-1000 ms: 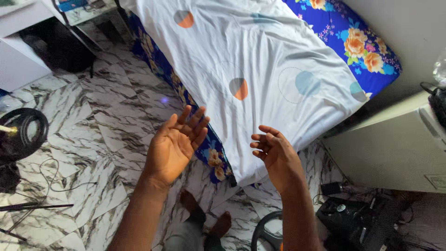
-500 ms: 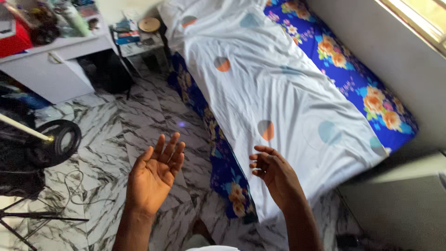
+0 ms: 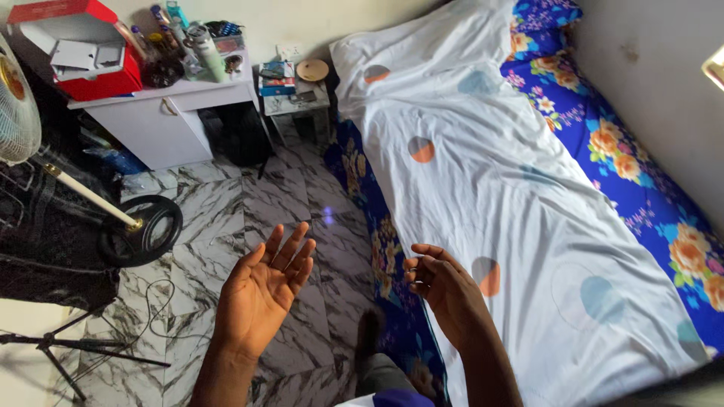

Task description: The person spreads a bedsheet across a bed, smooths it by hand, and then folds the sheet on top of the bed.

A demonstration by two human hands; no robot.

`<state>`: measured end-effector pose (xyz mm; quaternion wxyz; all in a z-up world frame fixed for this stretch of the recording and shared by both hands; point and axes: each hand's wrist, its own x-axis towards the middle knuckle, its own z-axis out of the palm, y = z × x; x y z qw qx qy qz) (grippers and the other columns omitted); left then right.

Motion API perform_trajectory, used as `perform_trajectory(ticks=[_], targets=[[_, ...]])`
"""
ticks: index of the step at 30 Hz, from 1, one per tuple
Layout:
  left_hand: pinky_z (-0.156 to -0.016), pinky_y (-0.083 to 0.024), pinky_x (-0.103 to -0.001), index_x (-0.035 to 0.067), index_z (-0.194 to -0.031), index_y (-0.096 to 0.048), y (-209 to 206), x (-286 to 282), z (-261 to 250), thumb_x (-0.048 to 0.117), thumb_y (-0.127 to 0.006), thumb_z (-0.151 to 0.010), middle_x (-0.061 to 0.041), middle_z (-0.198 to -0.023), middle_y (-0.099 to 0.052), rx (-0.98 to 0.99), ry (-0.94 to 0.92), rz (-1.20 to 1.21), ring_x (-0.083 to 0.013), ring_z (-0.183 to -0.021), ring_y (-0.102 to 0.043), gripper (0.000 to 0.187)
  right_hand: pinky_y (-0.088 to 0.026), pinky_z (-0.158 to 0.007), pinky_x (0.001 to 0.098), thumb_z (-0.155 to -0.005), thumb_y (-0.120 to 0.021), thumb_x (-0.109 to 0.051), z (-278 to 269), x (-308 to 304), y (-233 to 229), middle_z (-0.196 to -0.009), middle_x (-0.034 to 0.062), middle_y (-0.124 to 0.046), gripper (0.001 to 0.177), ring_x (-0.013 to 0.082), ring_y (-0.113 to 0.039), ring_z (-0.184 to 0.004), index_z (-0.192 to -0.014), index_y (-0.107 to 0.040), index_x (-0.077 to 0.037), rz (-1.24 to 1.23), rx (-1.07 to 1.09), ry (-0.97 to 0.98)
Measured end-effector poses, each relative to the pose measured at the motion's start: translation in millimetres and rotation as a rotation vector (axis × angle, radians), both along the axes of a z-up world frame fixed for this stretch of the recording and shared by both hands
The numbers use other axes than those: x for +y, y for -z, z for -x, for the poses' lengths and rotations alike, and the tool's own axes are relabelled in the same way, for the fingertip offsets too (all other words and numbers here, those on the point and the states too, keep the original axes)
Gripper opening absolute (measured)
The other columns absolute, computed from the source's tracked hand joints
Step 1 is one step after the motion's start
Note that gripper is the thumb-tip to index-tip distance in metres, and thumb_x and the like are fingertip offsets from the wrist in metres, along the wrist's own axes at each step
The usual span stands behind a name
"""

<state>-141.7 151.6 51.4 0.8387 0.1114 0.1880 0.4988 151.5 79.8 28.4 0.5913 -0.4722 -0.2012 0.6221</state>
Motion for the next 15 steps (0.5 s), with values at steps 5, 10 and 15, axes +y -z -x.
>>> perform_trajectory(ticks=[5, 10, 15], targets=[[-0.109, -0.047, -0.044, 0.006, -0.129, -0.06, 1.0, 53.2, -8.5, 0.026, -0.058, -0.099, -0.019, -0.149, -0.056, 0.007, -0.023, -0.037, -0.0331, -0.134, -0.054, 0.036, -0.051, -0.083, 0.0339, -0.102, -0.052, -0.016, -10.6, 77.3, 4.4, -0.103, 0.0106, -0.069, 0.032, 0.0168, -0.065, -0.09, -0.128, -0.059, 0.0, -0.068, 0.04, -0.037], [-0.109, -0.047, -0.043, 0.006, -0.13, -0.059, -13.6, 120.2, -32.9, 0.026, -0.057, -0.099, -0.019, -0.149, -0.055, 0.095, -0.024, -0.044, -0.0326, -0.133, -0.055, 0.036, -0.051, -0.081, 0.0349, -0.1, -0.05, -0.018, -32.4, 148.9, -0.4, -0.102, 0.0106, -0.071, 0.033, 0.0175, -0.066, -0.088, -0.127, -0.059, -0.001, -0.072, 0.038, -0.037], [-0.107, -0.048, -0.043, 0.007, -0.13, -0.06, -28.8, 190.6, -71.1, 0.025, -0.057, -0.097, -0.018, -0.151, -0.056, 0.098, -0.016, -0.055, -0.0323, -0.131, -0.057, 0.038, -0.05, -0.081, 0.0338, -0.1, -0.052, -0.017, -71.3, 218.3, -17.8, -0.102, 0.0088, -0.07, 0.031, 0.0167, -0.065, -0.088, -0.126, -0.06, -0.001, -0.07, -0.002, -0.056]])
